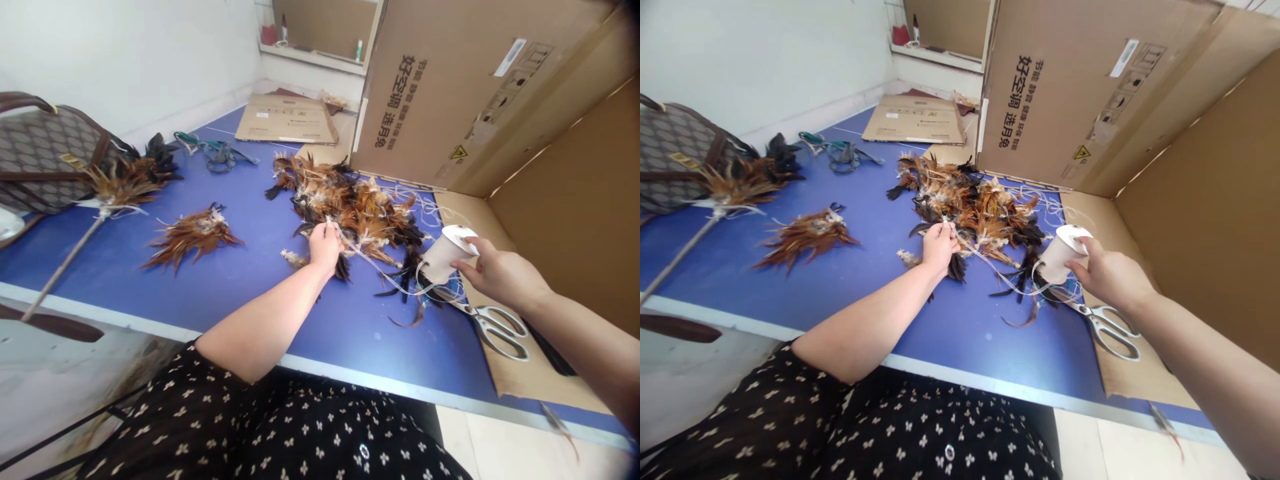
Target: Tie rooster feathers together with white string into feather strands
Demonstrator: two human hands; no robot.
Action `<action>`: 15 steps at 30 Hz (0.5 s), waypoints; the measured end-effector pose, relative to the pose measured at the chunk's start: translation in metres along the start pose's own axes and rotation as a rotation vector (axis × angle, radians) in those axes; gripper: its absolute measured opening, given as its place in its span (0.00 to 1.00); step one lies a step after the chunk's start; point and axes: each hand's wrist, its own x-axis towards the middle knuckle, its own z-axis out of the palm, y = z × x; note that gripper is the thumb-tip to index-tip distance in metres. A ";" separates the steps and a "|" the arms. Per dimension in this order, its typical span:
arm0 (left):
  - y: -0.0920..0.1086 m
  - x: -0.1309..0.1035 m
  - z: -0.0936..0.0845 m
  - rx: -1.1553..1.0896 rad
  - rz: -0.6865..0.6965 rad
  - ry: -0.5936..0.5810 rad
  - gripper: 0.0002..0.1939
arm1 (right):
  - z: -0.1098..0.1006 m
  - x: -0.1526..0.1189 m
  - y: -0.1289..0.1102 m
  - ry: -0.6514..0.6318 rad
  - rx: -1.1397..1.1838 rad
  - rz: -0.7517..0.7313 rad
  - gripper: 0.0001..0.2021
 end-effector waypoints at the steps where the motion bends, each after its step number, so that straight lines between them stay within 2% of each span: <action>1: 0.000 0.000 0.000 0.000 -0.001 -0.002 0.13 | 0.001 -0.001 -0.001 0.023 0.004 0.015 0.34; 4: 0.000 -0.001 0.000 0.000 -0.007 -0.010 0.13 | 0.004 -0.005 -0.004 0.076 0.035 0.030 0.31; 10: -0.001 -0.002 0.000 0.006 -0.012 -0.020 0.14 | 0.002 0.003 -0.001 0.041 0.125 -0.014 0.32; 15: -0.001 -0.002 0.000 0.008 -0.013 -0.021 0.12 | 0.000 0.010 -0.001 0.070 0.123 -0.026 0.26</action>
